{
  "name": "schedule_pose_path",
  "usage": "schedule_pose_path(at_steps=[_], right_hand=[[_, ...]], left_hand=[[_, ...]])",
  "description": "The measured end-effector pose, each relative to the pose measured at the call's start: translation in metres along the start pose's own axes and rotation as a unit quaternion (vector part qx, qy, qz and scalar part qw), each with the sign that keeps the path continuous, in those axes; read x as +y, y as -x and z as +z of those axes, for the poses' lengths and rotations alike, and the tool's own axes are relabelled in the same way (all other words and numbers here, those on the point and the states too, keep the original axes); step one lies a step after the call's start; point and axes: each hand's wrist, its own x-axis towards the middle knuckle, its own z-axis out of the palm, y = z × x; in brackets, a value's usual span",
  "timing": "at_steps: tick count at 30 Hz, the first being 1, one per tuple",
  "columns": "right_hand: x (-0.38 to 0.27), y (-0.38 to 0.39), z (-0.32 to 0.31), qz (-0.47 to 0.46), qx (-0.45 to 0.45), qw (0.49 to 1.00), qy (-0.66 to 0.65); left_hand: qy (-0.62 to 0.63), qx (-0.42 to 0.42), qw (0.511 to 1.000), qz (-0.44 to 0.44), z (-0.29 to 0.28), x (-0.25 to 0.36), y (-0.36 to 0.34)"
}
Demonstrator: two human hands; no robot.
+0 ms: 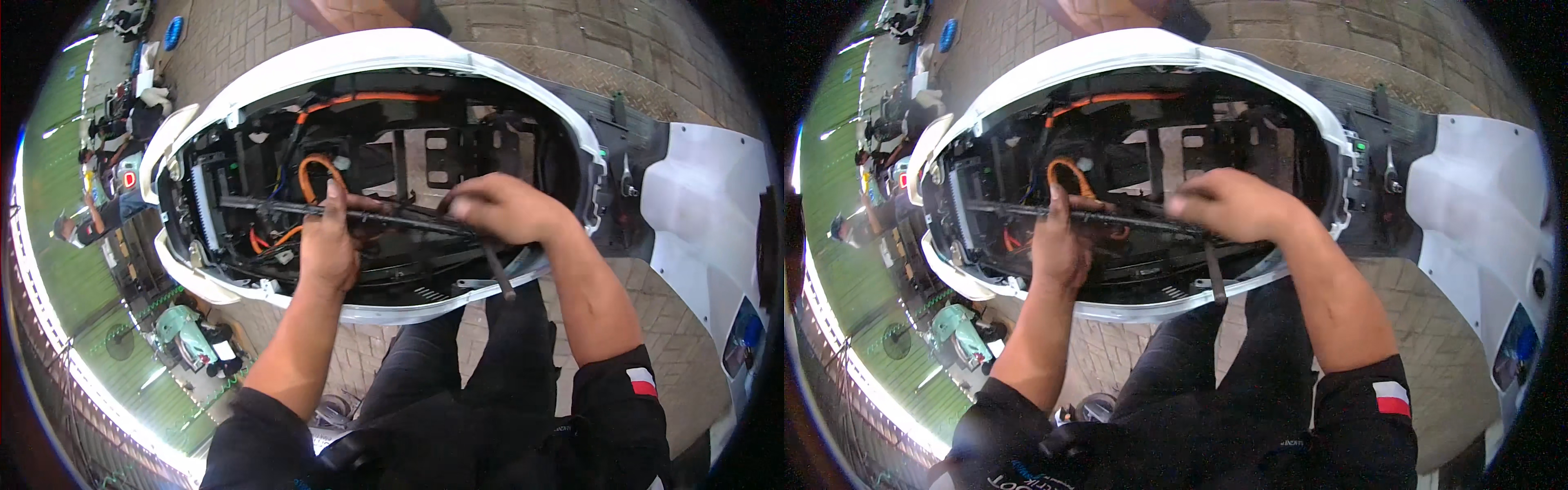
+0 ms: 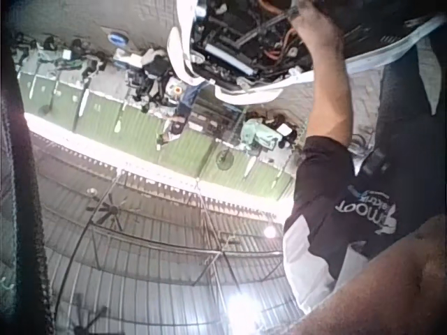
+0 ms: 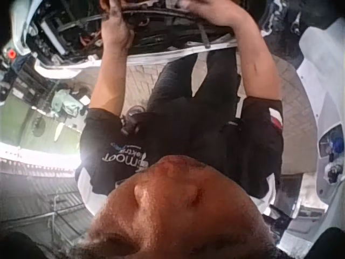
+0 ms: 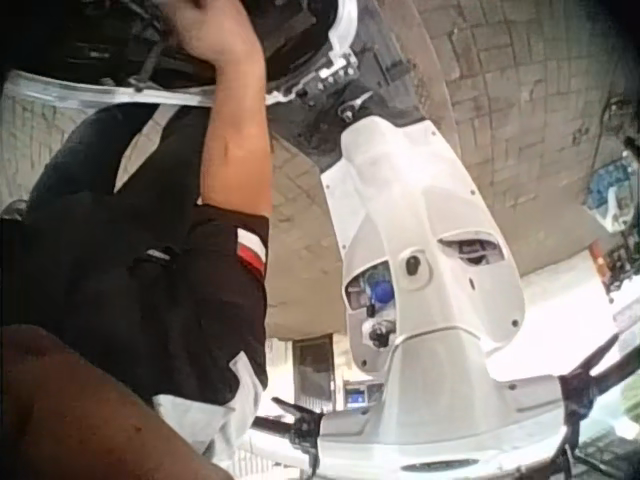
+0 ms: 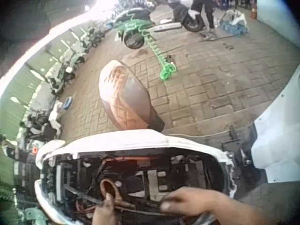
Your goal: The person works on the internal electrical components and wiring inside an electric scooter, handling various wires and connectors by hand and placing a metal support bar across the chassis.
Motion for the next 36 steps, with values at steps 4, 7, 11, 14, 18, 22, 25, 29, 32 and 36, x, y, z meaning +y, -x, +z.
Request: schedule_pose_path(at_steps=[4,7,11,14,18,22,25,29,32,36], right_hand=[[-0.025,-0.011,0.009,-0.014,-0.054,0.959,0.278],[-0.003,-0.021,0.015,-0.025,-0.045,0.945,0.322],[0.028,-0.025,0.012,-0.054,0.018,0.936,0.348],[0.025,-0.035,0.013,-0.023,0.021,0.939,0.343],[0.044,-0.050,0.000,0.094,0.005,0.902,0.420],[0.039,-0.039,-0.010,0.113,0.056,0.913,0.387],[0.045,-0.042,-0.012,0.124,0.081,0.911,0.385],[0.039,-0.045,-0.008,0.080,0.069,0.909,0.403],[0.042,-0.046,-0.006,0.053,0.050,0.908,0.412],[0.040,-0.046,0.000,0.041,0.042,0.895,0.442]], left_hand=[[-0.069,-0.033,0.997,-0.015,-0.003,-0.006,-0.004],[-0.037,-0.063,0.991,-0.116,0.006,0.010,-0.001],[-0.496,-0.215,0.841,0.009,-0.020,0.049,-0.004],[-0.635,-0.263,0.722,0.077,-0.058,0.076,-0.003],[-0.679,-0.141,0.715,0.086,-0.095,0.096,-0.009],[-0.788,-0.137,0.577,0.165,-0.108,0.103,-0.013],[-0.814,-0.034,0.535,0.222,-0.119,0.104,-0.030],[-0.877,-0.051,0.385,0.282,-0.127,0.116,-0.058],[-0.925,-0.125,0.249,0.259,-0.134,0.109,-0.084],[-0.947,-0.162,0.194,0.197,-0.135,0.093,-0.097]])
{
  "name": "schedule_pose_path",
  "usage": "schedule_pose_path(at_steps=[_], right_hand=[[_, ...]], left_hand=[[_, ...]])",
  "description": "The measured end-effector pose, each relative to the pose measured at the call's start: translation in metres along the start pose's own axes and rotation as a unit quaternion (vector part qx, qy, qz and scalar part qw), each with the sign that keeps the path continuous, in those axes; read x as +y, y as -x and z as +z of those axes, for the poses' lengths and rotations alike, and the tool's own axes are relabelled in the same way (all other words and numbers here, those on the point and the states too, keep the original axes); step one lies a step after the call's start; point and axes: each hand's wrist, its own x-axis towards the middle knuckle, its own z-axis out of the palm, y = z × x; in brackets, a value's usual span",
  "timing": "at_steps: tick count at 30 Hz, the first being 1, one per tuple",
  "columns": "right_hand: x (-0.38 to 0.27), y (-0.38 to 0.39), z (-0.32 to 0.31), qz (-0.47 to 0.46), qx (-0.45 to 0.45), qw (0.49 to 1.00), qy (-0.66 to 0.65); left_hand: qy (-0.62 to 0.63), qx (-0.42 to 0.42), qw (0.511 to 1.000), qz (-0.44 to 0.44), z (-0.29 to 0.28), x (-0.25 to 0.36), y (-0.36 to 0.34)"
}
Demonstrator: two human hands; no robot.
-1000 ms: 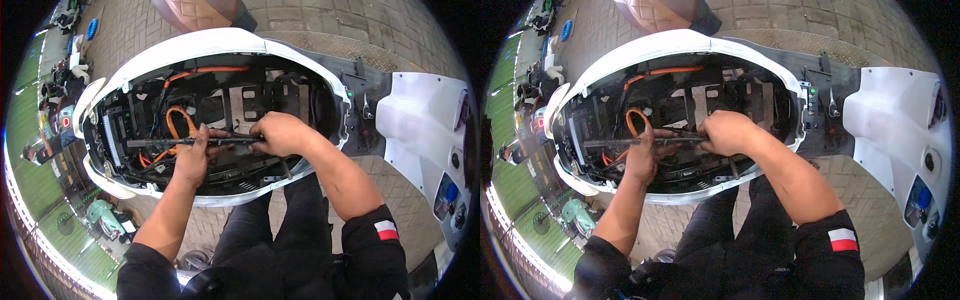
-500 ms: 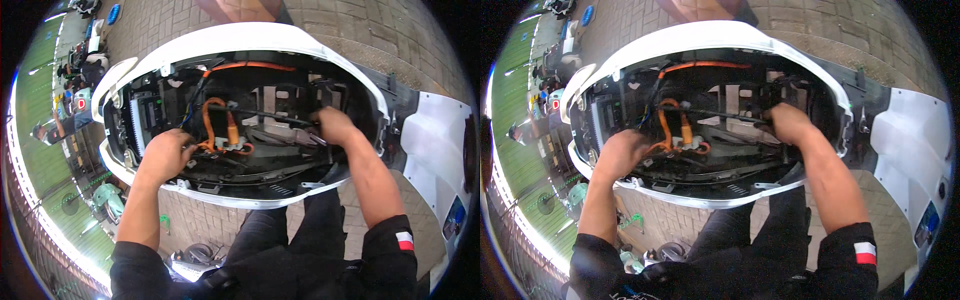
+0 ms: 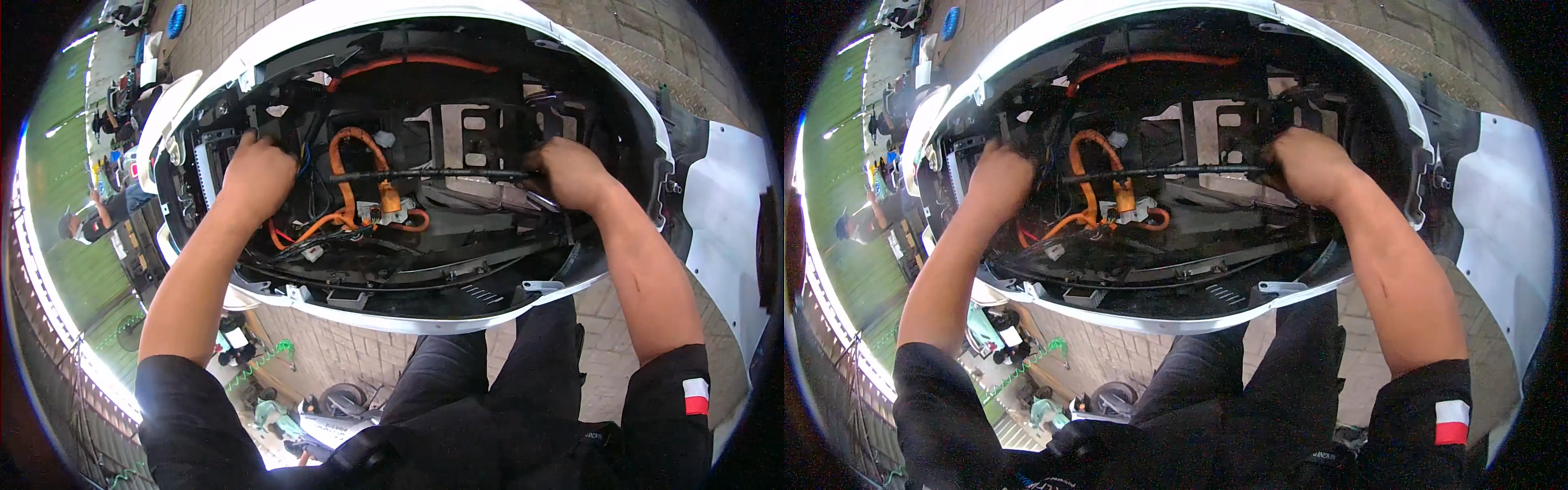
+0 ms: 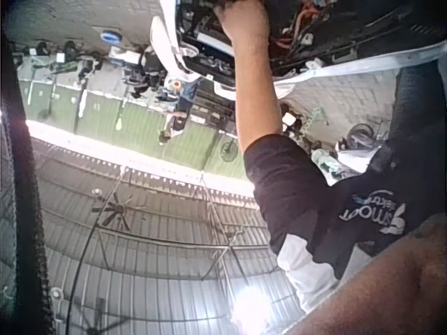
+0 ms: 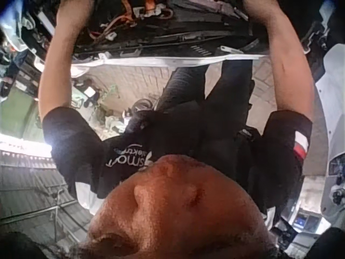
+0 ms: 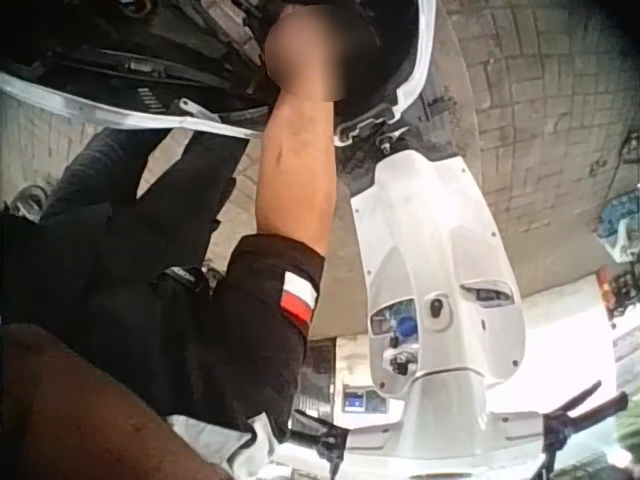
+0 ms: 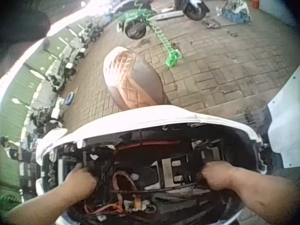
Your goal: The person works on the internal electrical components and wiring inside an electric scooter, handling various wires and connectors by hand and placing a metal support bar across the chassis.
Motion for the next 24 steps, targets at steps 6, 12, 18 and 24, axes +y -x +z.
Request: schedule_pose_path(at_steps=[6,12,18,24], right_hand=[[0.009,0.001,0.012,-0.028,0.032,0.998,0.041],[0.010,-0.006,0.013,0.003,-0.013,0.999,0.037],[0.014,-0.004,0.020,0.001,0.022,0.999,0.032],[0.009,-0.005,0.016,0.007,0.018,0.999,0.035]], left_hand=[[-0.026,0.128,0.991,-0.034,-0.013,-0.023,0.002],[-0.021,0.106,0.992,-0.065,-0.007,-0.044,-0.006],[-0.014,0.106,0.993,-0.055,-0.010,-0.043,-0.017],[-0.014,0.157,0.986,-0.051,-0.018,-0.045,-0.009]])
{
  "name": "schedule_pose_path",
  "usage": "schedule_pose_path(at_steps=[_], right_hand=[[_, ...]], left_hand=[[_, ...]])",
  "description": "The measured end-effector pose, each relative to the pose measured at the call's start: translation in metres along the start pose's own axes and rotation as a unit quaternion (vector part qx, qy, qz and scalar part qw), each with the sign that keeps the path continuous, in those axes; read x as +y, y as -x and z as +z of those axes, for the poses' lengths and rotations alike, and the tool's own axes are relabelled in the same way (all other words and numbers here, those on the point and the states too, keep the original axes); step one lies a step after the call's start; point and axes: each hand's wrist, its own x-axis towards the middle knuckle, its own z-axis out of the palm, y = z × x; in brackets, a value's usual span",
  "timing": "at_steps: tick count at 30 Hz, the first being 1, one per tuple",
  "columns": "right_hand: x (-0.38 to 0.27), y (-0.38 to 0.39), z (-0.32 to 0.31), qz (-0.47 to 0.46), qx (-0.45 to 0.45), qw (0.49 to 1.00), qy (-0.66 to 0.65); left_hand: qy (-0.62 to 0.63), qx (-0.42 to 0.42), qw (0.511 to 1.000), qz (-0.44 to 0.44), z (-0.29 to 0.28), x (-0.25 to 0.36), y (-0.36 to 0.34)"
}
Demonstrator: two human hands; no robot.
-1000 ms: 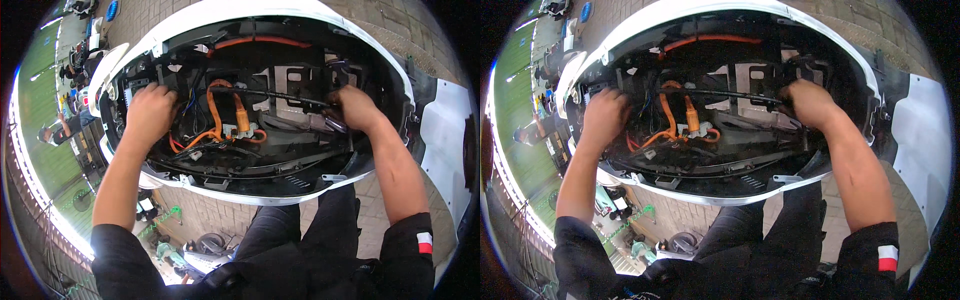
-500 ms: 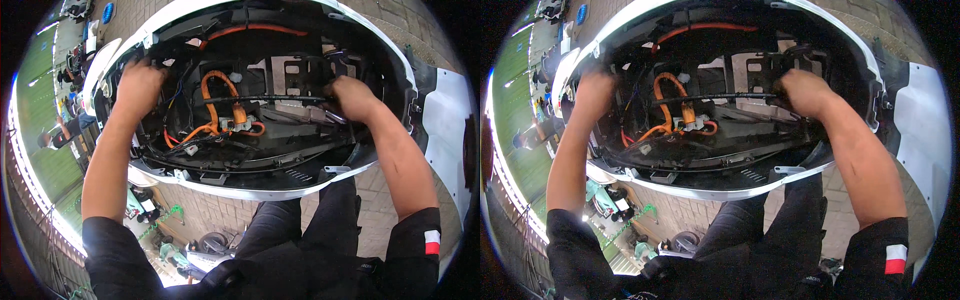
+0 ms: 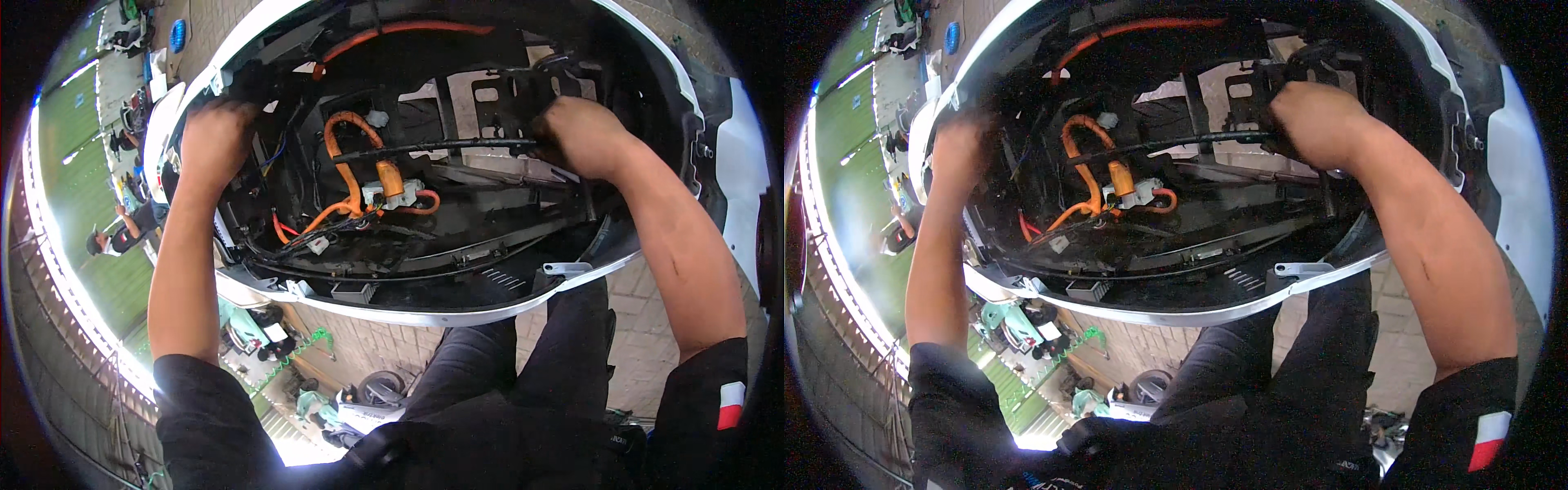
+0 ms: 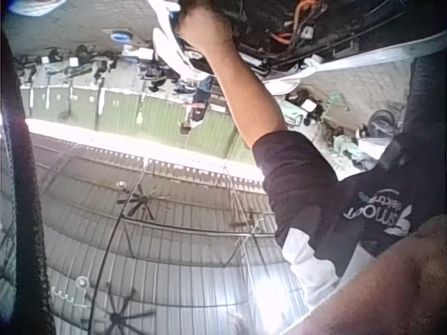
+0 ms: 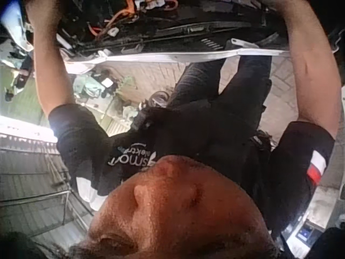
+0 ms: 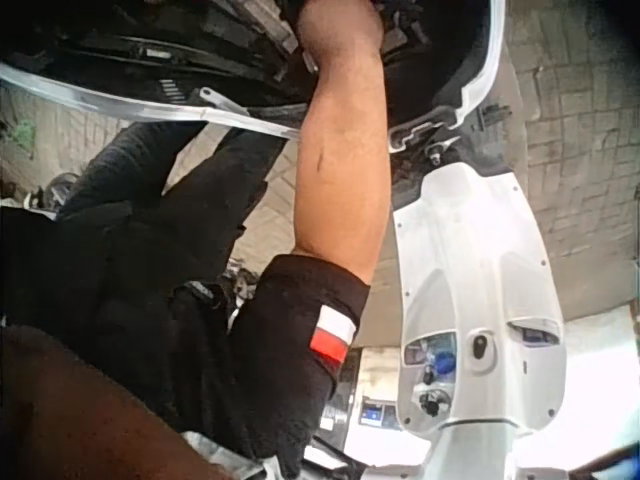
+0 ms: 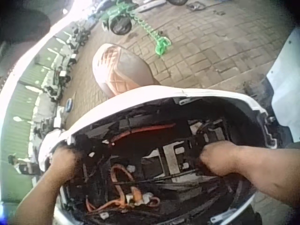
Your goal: The person works on the internal electrical components and wiring inside an electric scooter, handling various wires and connectors by hand and placing a metal support bar across the chassis.
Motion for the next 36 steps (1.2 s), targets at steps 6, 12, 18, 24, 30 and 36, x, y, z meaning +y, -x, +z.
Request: schedule_pose_path(at_steps=[6,12,18,24,30,36], right_hand=[[-0.001,0.005,0.002,-0.001,0.039,0.999,-0.006],[-0.003,0.006,-0.007,0.003,0.010,1.000,0.003],[-0.006,0.008,-0.009,0.017,0.032,0.999,-0.021],[-0.003,0.005,-0.008,0.017,0.025,1.000,0.000],[-0.002,0.005,-0.010,0.012,0.013,1.000,0.005],[-0.001,0.005,-0.008,-0.004,0.027,0.999,-0.023]], left_hand=[[0.071,-0.171,0.982,-0.041,-0.019,0.000,-0.006],[0.054,-0.133,0.988,0.060,-0.029,0.008,0.005],[0.023,-0.256,0.966,0.025,-0.023,0.014,-0.008],[0.008,-0.313,0.949,0.038,-0.010,0.020,-0.018],[-0.013,-0.338,0.939,0.057,0.004,0.024,-0.023],[-0.039,-0.303,0.950,0.071,0.013,0.019,-0.014]])
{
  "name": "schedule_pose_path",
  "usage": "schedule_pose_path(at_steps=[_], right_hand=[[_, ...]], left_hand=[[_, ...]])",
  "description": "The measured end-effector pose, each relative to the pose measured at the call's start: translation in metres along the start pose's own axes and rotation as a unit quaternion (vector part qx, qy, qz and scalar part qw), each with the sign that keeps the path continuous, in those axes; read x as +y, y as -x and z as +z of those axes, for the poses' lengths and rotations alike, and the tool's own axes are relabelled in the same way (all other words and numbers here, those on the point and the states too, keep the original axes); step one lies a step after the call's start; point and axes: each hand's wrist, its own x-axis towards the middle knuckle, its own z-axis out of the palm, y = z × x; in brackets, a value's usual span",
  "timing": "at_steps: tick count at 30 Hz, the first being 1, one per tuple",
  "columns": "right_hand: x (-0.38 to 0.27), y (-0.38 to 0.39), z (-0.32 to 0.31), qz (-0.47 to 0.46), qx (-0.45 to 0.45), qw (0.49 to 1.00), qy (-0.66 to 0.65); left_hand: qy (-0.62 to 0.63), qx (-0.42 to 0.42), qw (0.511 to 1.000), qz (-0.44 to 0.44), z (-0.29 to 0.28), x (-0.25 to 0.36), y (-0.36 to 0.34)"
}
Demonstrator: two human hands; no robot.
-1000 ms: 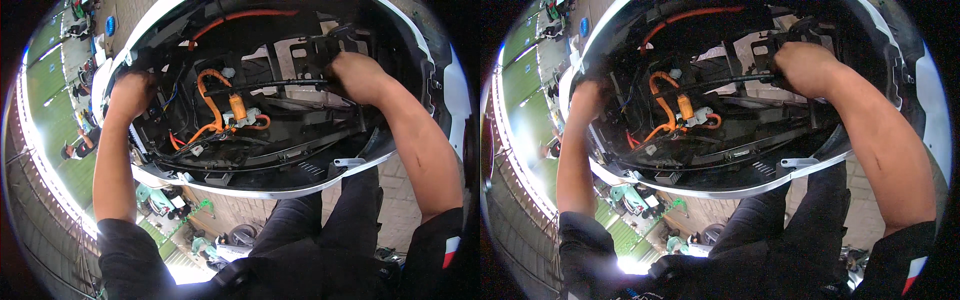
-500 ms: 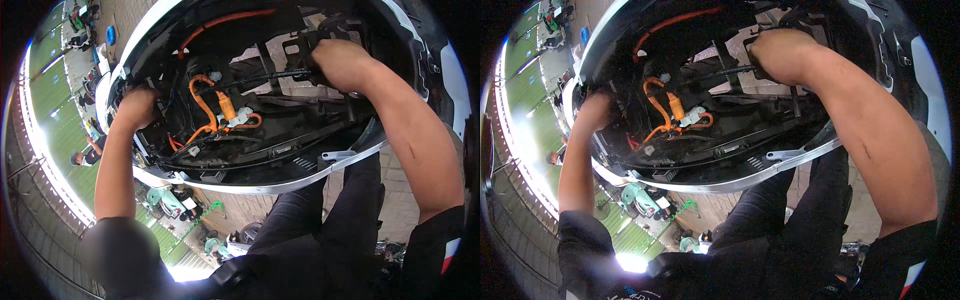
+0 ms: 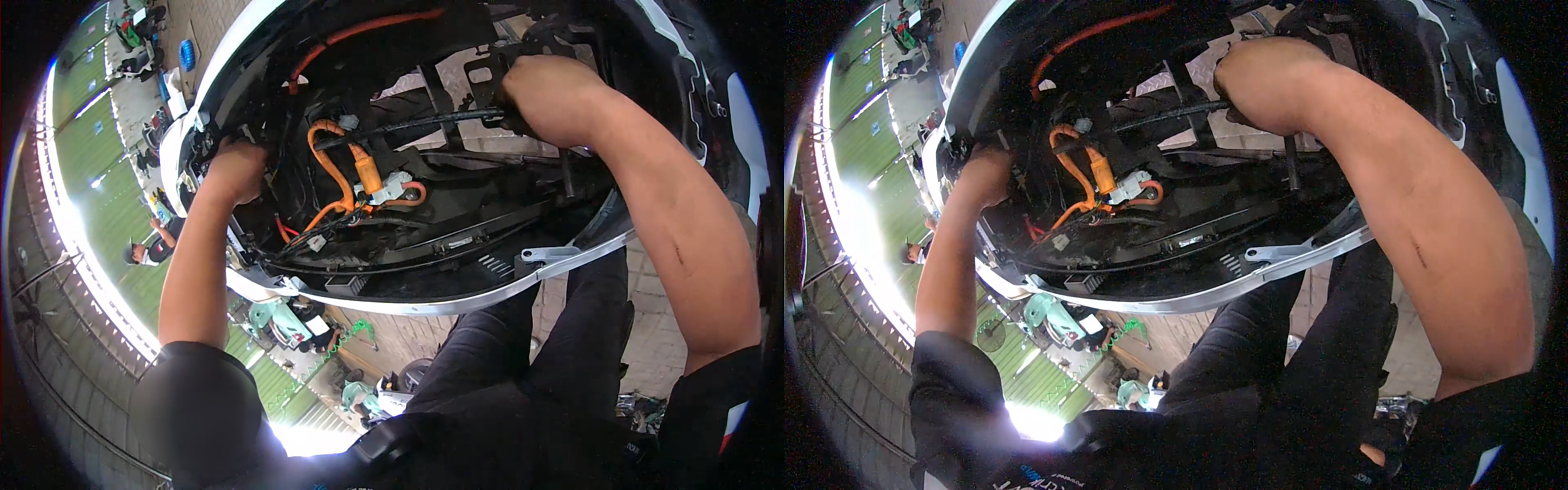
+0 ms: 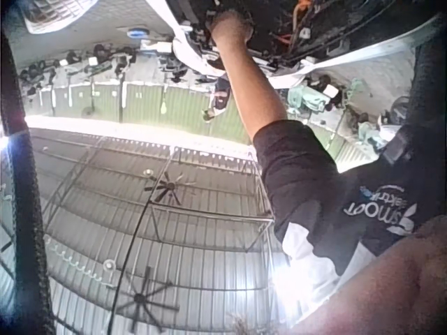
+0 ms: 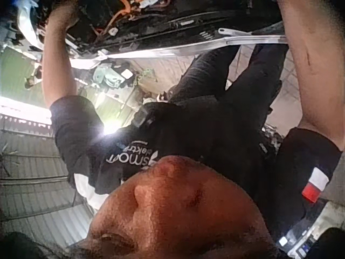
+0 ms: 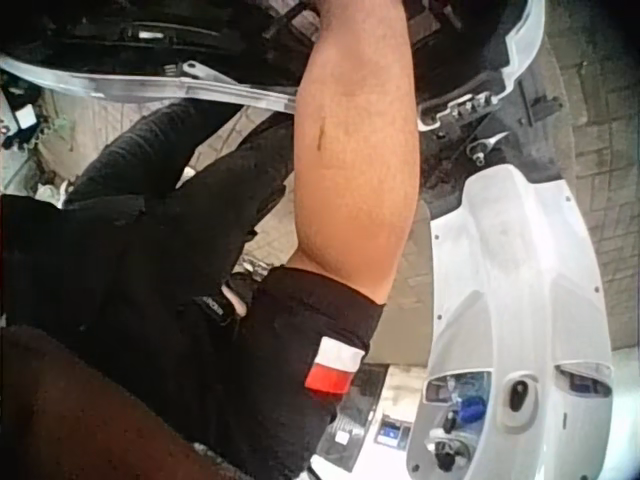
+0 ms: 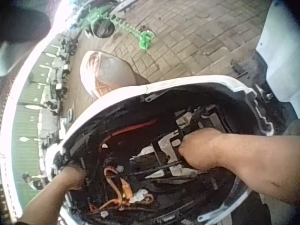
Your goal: The person works on the internal electrical components and wiring inside an electric scooter, handling various wires and connectors by hand and placing a metal support bar across the chassis.
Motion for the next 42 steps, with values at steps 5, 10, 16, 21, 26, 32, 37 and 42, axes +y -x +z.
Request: schedule_pose_path(at_steps=[5,10,16,21,26,32,37,42], right_hand=[[0.001,-0.001,0.001,0.000,-0.010,1.000,0.002],[-0.003,0.001,-0.003,0.010,0.003,1.000,0.014],[0.000,0.001,0.001,-0.001,0.020,0.999,0.025],[0.003,-0.001,0.006,-0.004,0.030,0.999,0.016],[0.004,0.001,0.006,-0.005,0.044,0.999,0.029],[0.007,0.002,0.009,0.002,0.041,0.999,0.031],[-0.004,0.001,-0.015,-0.031,-0.055,0.996,-0.058],[-0.006,0.018,-0.019,-0.111,0.040,0.984,-0.131]], left_hand=[[0.062,-0.128,0.989,-0.036,-0.030,-0.003,-0.010],[0.090,-0.090,0.991,0.047,-0.026,-0.006,-0.008],[-0.020,-0.196,0.979,-0.045,-0.044,0.021,-0.020],[-0.042,-0.224,0.973,-0.043,-0.035,0.018,-0.025],[-0.041,-0.222,0.974,-0.012,-0.022,0.011,-0.030],[0.008,-0.212,0.977,-0.010,-0.033,0.018,-0.026],[0.025,-0.195,0.979,-0.053,-0.054,0.017,-0.002],[0.218,0.182,0.954,-0.093,-0.059,0.026,0.075]])
